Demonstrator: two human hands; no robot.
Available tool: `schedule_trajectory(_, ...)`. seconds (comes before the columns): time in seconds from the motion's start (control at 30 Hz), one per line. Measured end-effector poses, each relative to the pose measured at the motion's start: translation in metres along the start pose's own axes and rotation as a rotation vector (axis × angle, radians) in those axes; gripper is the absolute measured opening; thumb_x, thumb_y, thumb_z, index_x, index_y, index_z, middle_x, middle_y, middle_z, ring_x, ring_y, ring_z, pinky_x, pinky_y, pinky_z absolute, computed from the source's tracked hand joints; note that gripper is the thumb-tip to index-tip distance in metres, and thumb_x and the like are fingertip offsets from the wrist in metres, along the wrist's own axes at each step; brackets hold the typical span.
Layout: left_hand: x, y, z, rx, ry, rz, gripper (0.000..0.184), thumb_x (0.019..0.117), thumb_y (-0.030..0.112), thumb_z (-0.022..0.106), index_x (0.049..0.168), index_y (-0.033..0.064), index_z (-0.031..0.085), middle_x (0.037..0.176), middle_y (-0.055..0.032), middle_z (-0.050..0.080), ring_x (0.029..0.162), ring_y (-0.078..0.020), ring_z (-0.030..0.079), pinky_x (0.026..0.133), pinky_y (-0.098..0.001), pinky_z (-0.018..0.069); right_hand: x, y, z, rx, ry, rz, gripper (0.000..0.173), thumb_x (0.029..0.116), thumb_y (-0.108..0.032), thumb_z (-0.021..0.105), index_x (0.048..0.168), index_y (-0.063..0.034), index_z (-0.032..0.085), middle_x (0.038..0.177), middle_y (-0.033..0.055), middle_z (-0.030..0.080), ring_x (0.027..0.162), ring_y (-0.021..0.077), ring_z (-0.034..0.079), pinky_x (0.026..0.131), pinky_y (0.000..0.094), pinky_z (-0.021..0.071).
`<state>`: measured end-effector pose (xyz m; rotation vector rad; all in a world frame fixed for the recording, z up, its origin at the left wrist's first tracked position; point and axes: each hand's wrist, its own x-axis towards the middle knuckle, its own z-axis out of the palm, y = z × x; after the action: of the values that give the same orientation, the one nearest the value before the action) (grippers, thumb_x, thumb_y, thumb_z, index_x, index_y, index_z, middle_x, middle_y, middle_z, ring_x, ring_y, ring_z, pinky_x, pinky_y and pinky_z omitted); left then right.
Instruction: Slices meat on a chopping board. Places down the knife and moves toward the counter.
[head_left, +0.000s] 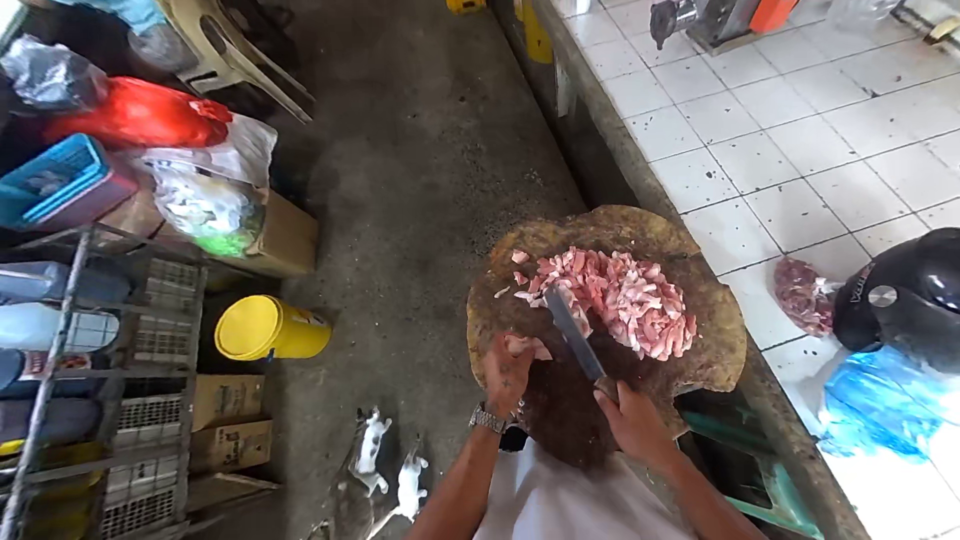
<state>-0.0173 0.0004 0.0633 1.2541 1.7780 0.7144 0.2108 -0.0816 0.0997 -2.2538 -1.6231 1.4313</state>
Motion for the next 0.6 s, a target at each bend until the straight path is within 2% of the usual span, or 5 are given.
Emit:
schedule_trajectory(0.27,0.000,-0.010,-0.009,-0.018,-0.022,-0.060,0.046,0.0912,0.025,0.077,0.125,-0.0012,0.062,0.092,-0.0118,0.074,0.071,-0.0181,0.074,0.071,-0.0375,0.0650,-0.035,-0.027,0.027,0.130,0.652,-0.564,0.049,0.1028,-0.045,0.051,0.105,0.0019,0.064,0.057,-0.0006,0.057,0.048,0.0101,0.058,0.044,0.0322,0.0515)
schedule_trajectory(0.33,-0.006,-0.014,-0.007,-0.025,0.005,-0.075,0.038,0.0915,0.022,0.076,0.119,-0.0019,0.065,0.087,-0.0099,0.075,0.069,-0.0161,0.074,0.069,-0.0355,0.0657,-0.033,-0.012,0.044,-0.035,0.473,-0.453,0.049,0.1033,-0.045,0.049,0.109,0.0017,0.065,0.061,0.0055,0.063,0.054,0.0194,0.066,0.052,0.0395,0.0570)
schedule_trajectory(0.4,-0.010,-0.011,-0.009,0.001,0.017,-0.093,0.035,0.0926,0.024,0.076,0.116,-0.0009,0.067,0.086,-0.0087,0.074,0.069,-0.0158,0.073,0.070,-0.0363,0.0647,-0.022,-0.008,0.037,-0.189,0.014,-0.109,0.055,0.1074,-0.050,0.040,0.128,-0.0026,0.057,0.091,0.0157,0.071,0.091,0.0343,0.072,0.082,0.0532,0.0573)
schedule_trajectory(0.43,-0.010,-0.010,-0.010,0.010,0.024,-0.096,0.034,0.0928,0.024,0.075,0.115,-0.0002,0.067,0.086,-0.0086,0.074,0.070,-0.0162,0.073,0.071,-0.0369,0.0645,-0.013,-0.006,0.033,-0.178,-0.056,-0.033,0.055,0.1073,-0.052,0.040,0.130,-0.0038,0.056,0.097,0.0164,0.071,0.096,0.0351,0.071,0.085,0.0545,0.0562)
schedule_trajectory(0.6,-0.001,-0.005,-0.014,-0.261,-0.100,0.021,0.027,0.0943,0.014,0.073,0.116,-0.0013,0.066,0.091,-0.0092,0.075,0.071,-0.0168,0.075,0.071,-0.0341,0.0664,0.011,0.004,0.004,0.026,0.037,-0.003,0.056,0.1057,-0.054,0.046,0.124,-0.0028,0.060,0.090,0.0161,0.068,0.087,0.0331,0.069,0.080,0.0542,0.0555)
